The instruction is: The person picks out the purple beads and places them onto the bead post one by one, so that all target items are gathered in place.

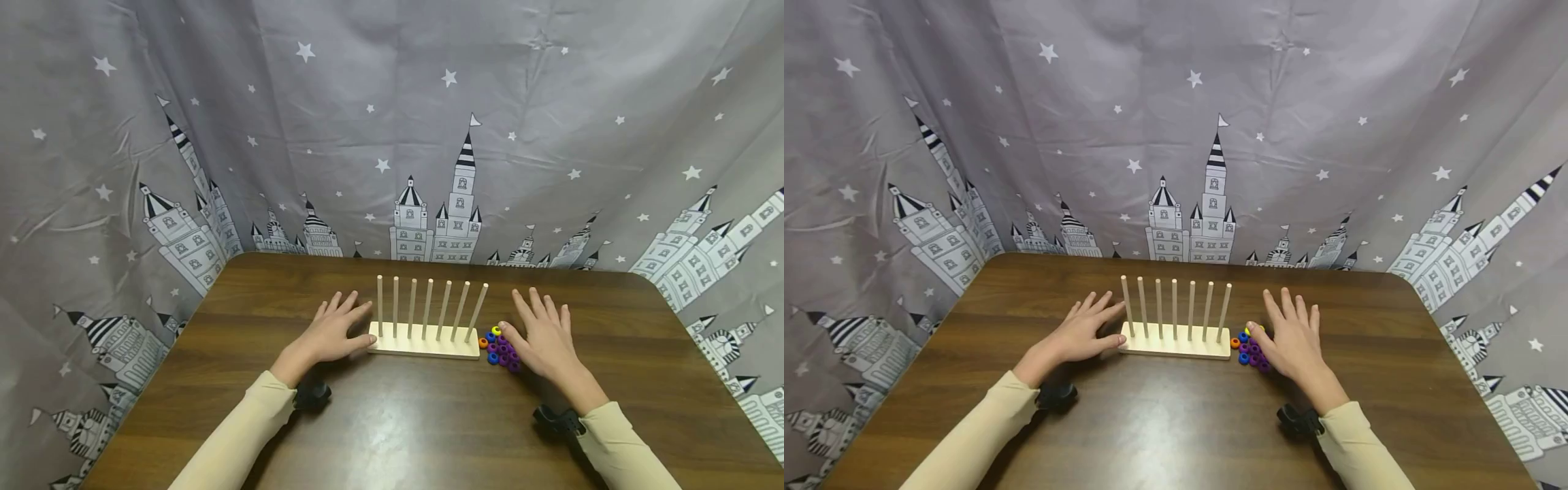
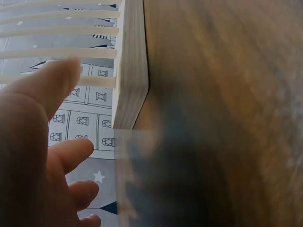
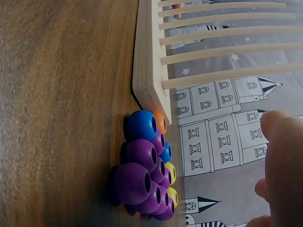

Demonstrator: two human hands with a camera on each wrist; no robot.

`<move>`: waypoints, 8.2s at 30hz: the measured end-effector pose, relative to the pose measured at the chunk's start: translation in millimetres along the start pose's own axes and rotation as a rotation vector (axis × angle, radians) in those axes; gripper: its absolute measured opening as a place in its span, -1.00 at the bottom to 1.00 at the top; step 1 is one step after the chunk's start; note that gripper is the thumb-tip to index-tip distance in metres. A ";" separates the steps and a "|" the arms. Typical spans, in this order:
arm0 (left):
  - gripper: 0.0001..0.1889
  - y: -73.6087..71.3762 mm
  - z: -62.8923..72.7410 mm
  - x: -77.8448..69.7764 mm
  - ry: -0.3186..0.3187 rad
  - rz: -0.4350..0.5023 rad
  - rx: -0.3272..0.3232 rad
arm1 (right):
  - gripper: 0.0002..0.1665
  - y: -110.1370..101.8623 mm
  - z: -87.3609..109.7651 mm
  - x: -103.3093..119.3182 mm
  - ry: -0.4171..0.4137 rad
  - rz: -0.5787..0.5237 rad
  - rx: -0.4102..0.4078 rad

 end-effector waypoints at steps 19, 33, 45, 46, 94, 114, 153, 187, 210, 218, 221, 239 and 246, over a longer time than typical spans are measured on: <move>-0.13 22.8 -6.4 -2.3 0.049 0.157 -0.095 | -0.12 0.3 2.5 -2.4 -0.001 -0.008 -0.021; -0.13 34.1 -15.1 -2.6 0.061 0.168 -0.096 | -0.16 -0.1 2.4 -5.2 0.001 -0.028 -0.033; -0.17 37.3 -16.8 -5.1 0.060 0.139 -0.105 | -0.18 -8.1 9.3 -14.6 0.020 -0.029 -0.040; -0.18 36.9 -16.2 -5.1 0.061 0.136 -0.107 | -0.18 -8.1 9.9 -14.9 0.022 -0.030 -0.038; -0.22 39.6 -16.3 -2.8 0.060 0.131 -0.096 | -0.54 10.5 4.9 -37.2 0.081 -0.371 -0.085; -0.21 34.0 -15.8 -3.1 0.059 0.125 -0.101 | -0.66 20.4 6.5 -36.8 0.006 -0.375 -0.088; -0.24 35.3 -13.6 -3.1 0.052 0.132 -0.102 | -0.75 23.8 11.2 -32.9 -0.070 -0.283 -0.204; -0.24 35.4 -14.4 -2.1 0.071 0.128 -0.127 | -0.77 7.6 10.5 -17.8 -0.178 -0.357 -0.356; -0.23 37.0 -15.9 -1.4 0.061 0.116 -0.125 | -0.78 -28.3 -24.7 24.1 -0.131 -0.563 -0.168; -0.23 37.3 -15.4 -1.2 0.062 0.120 -0.126 | -0.76 -54.4 -47.7 38.1 -0.155 -0.614 -0.160; -0.22 36.5 -14.9 -1.0 0.064 0.118 -0.130 | -0.74 -61.3 -54.2 43.1 -0.151 -0.621 -0.141; -0.23 36.6 -14.3 -1.8 0.064 0.128 -0.131 | -0.63 -81.5 -90.0 87.1 -0.043 -0.689 0.037; -0.23 38.8 -15.0 0.2 0.052 0.119 -0.124 | -0.62 -72.3 -98.4 111.3 -0.073 -0.709 0.091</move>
Point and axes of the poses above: each hand's wrist, its own z-axis away from the middle knuckle, its own y-axis out of the palm, x = y × z, the point moved 7 cm from there along -z, towards the middle knuckle, and after that the axes turned 7 degrees about -x, right-handed, at the moved point
